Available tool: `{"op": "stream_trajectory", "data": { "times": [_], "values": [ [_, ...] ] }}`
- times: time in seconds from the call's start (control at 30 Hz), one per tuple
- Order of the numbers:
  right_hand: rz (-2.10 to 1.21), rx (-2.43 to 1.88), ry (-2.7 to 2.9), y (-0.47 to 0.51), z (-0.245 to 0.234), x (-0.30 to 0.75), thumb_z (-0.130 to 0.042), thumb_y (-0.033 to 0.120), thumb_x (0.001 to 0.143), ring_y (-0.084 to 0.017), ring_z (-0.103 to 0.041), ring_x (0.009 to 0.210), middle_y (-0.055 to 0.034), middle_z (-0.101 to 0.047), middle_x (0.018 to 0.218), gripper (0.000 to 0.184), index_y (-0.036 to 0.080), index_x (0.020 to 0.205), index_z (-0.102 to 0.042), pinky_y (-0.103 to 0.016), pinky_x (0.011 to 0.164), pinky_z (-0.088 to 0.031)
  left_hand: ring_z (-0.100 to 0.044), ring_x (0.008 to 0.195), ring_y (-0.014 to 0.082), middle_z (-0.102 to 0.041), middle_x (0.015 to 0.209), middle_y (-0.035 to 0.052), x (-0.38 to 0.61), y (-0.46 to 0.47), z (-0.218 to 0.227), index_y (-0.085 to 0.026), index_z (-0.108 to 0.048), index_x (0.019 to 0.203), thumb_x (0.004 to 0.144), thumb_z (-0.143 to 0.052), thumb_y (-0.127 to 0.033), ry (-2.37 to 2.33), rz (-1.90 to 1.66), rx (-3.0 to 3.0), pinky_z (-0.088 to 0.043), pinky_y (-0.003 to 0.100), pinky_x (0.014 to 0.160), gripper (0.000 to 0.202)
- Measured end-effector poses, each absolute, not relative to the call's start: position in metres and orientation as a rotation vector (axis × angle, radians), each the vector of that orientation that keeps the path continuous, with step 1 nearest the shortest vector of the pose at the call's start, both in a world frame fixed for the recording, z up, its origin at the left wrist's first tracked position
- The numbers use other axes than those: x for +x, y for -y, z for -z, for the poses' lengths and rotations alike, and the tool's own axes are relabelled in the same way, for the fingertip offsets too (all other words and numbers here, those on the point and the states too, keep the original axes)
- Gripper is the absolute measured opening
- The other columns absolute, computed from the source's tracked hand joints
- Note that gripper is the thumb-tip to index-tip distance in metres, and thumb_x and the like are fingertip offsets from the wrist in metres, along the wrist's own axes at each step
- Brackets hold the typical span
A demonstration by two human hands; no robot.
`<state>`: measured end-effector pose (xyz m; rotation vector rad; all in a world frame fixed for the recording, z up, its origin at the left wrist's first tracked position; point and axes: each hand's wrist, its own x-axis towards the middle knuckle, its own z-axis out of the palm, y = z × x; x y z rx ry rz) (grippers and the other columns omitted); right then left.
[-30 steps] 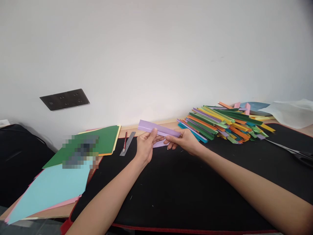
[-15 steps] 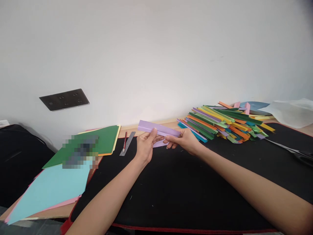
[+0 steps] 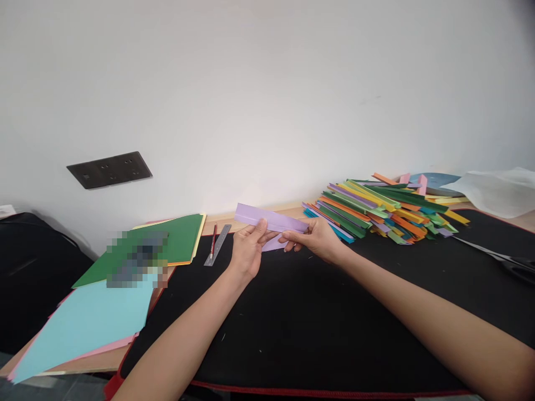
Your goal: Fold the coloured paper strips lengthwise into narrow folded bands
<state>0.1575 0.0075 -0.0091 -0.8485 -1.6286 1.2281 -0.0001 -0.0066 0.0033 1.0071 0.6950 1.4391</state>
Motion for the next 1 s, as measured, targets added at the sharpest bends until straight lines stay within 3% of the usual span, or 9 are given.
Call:
{"op": "stream_trajectory", "data": {
  "times": [0.33, 0.5, 0.7, 1.0],
  "values": [
    [-1.077, -0.882, 1.717, -0.0056, 0.0052, 0.1573, -0.063, 0.042, 0.067, -0.015, -0.064, 0.057, -0.0077, -0.07, 0.071, 0.03, 0.013, 0.074, -0.067, -0.023, 0.049, -0.047, -0.066, 0.072, 0.0207, -0.067, 0.067, 0.0055, 0.0002, 0.006, -0.0044, -0.011, -0.062, 0.061, 0.063, -0.07, -0.023, -0.668, -1.367, 0.922, -0.046, 0.038, 0.084, 0.016],
    [-1.084, -0.91, 1.708, -0.0056, 0.0063, 0.1557, -0.063, 0.042, 0.067, -0.015, -0.063, 0.054, -0.0065, -0.069, 0.064, 0.03, 0.013, 0.074, -0.067, -0.024, 0.049, -0.047, -0.065, 0.068, 0.0171, -0.064, 0.065, 0.0018, 0.0013, 0.0078, -0.0053, -0.011, -0.062, 0.064, 0.062, -0.071, -0.023, -0.708, -1.438, 0.908, -0.046, 0.036, 0.084, 0.015],
    [-1.121, -0.953, 1.667, -0.0036, 0.0075, 0.1546, -0.063, 0.044, 0.066, -0.016, -0.063, 0.053, -0.0072, -0.068, 0.063, 0.032, 0.012, 0.072, -0.068, -0.024, 0.049, -0.047, -0.064, 0.071, 0.0196, -0.063, 0.062, 0.0042, 0.0048, 0.0096, -0.0057, -0.009, -0.064, 0.064, 0.06, -0.072, -0.029, -0.774, -1.525, 1.005, -0.047, 0.036, 0.079, 0.021],
    [-1.125, -0.905, 1.714, -0.0057, 0.0091, 0.1552, -0.062, 0.044, 0.068, -0.016, -0.063, 0.054, -0.0067, -0.069, 0.065, 0.033, 0.013, 0.074, -0.068, -0.025, 0.049, -0.047, -0.061, 0.059, 0.0111, -0.061, 0.06, 0.0001, 0.0012, 0.0054, -0.0015, -0.011, -0.062, 0.064, 0.063, -0.07, -0.023, -0.695, -1.45, 0.92, -0.048, 0.031, 0.076, 0.015]
  ]
}}
